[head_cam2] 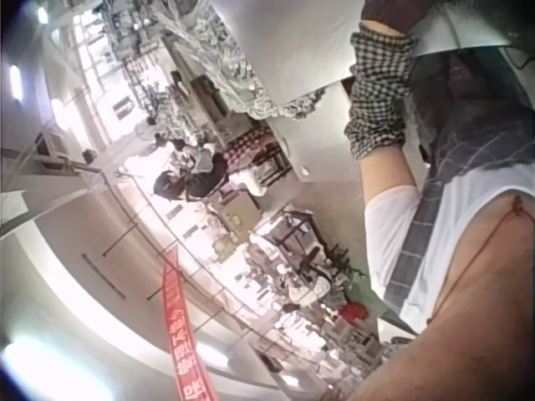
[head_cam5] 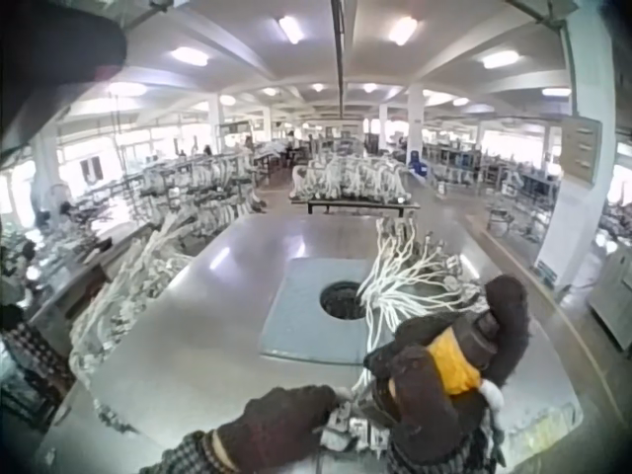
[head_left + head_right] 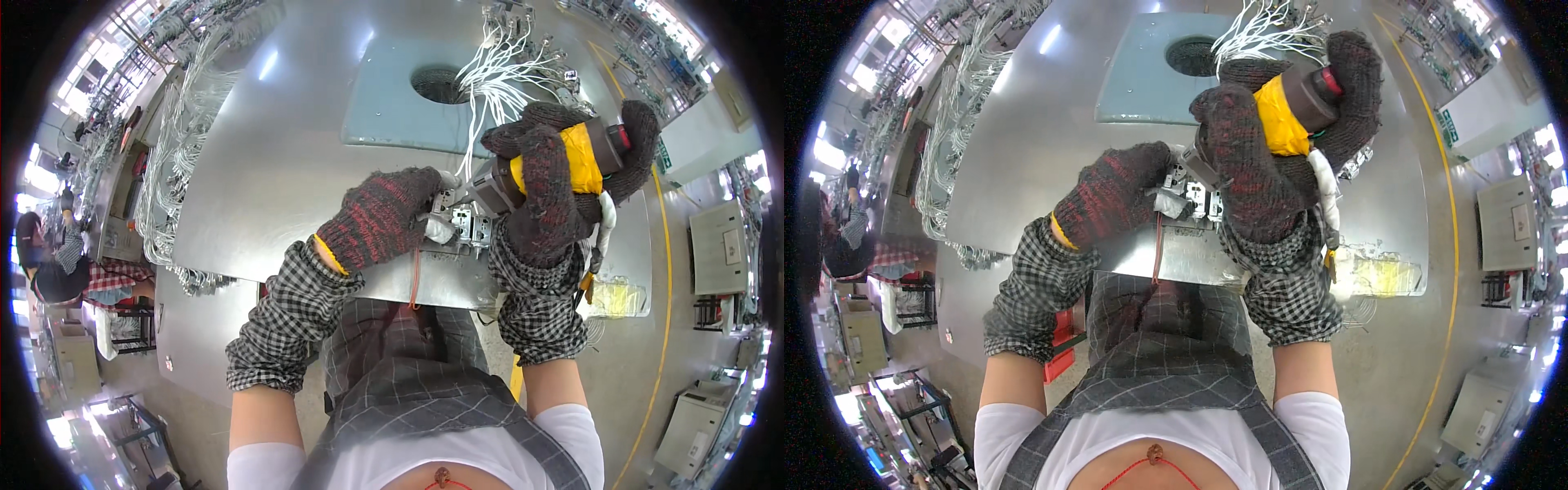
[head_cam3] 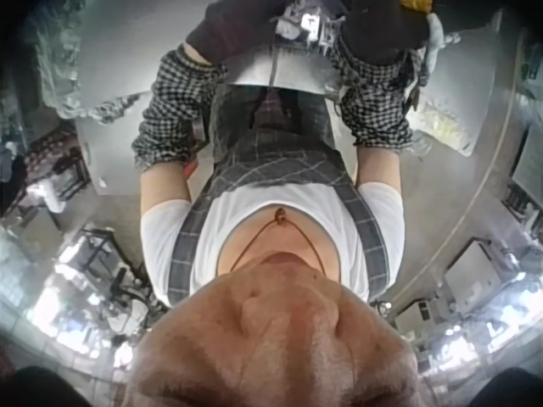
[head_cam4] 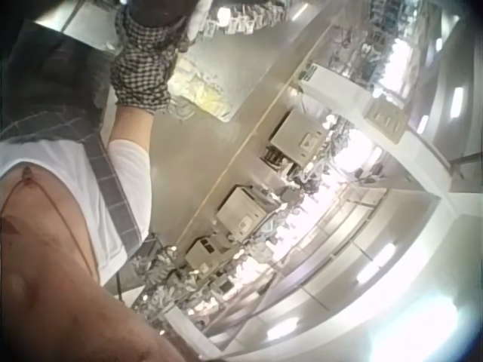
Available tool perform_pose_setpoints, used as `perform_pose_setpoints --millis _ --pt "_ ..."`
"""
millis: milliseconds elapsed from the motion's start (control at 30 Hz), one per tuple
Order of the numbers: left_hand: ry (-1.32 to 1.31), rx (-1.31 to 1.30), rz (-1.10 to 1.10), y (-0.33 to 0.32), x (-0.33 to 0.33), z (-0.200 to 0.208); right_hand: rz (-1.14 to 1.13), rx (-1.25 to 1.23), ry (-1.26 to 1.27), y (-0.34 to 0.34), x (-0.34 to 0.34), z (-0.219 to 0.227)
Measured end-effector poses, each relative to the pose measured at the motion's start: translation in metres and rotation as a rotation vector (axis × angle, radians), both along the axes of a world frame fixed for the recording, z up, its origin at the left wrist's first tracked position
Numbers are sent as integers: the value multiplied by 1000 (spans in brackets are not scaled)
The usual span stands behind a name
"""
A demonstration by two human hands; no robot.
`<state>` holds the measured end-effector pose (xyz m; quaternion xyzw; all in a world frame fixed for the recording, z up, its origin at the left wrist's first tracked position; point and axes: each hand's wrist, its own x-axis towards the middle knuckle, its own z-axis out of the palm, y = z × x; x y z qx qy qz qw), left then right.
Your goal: Manually attaching and organizing multiple wires into a circular connector assembly using a hand-held tool and a dedicated fixture.
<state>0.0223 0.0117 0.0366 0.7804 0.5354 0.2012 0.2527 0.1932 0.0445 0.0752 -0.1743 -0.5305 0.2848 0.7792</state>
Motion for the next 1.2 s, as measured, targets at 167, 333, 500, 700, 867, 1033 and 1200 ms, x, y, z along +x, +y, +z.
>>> perform_pose_setpoints --millis 167,333,500,700,867,1033,1200 --pt "-86 -79 0 1 2 5 2 10 -53 -1 4 0" --pt "-400 -14 -10 0 -1 -24 5 41 -101 -3 6 -3" --pt "-412 -126 50 0 4 -22 6 60 -153 -3 6 -7" --pt "-537 -133 30 -1 5 -22 4 109 -181 -2 6 -8" --pt "-383 266 -135 -14 13 -9 125 38 186 25 59 13" --pt "-310 5 -60 73 23 -10 478 -18 491 39 158 6" --pt "-1304 -687 90 168 61 -44 826 16 725 61 180 -25"
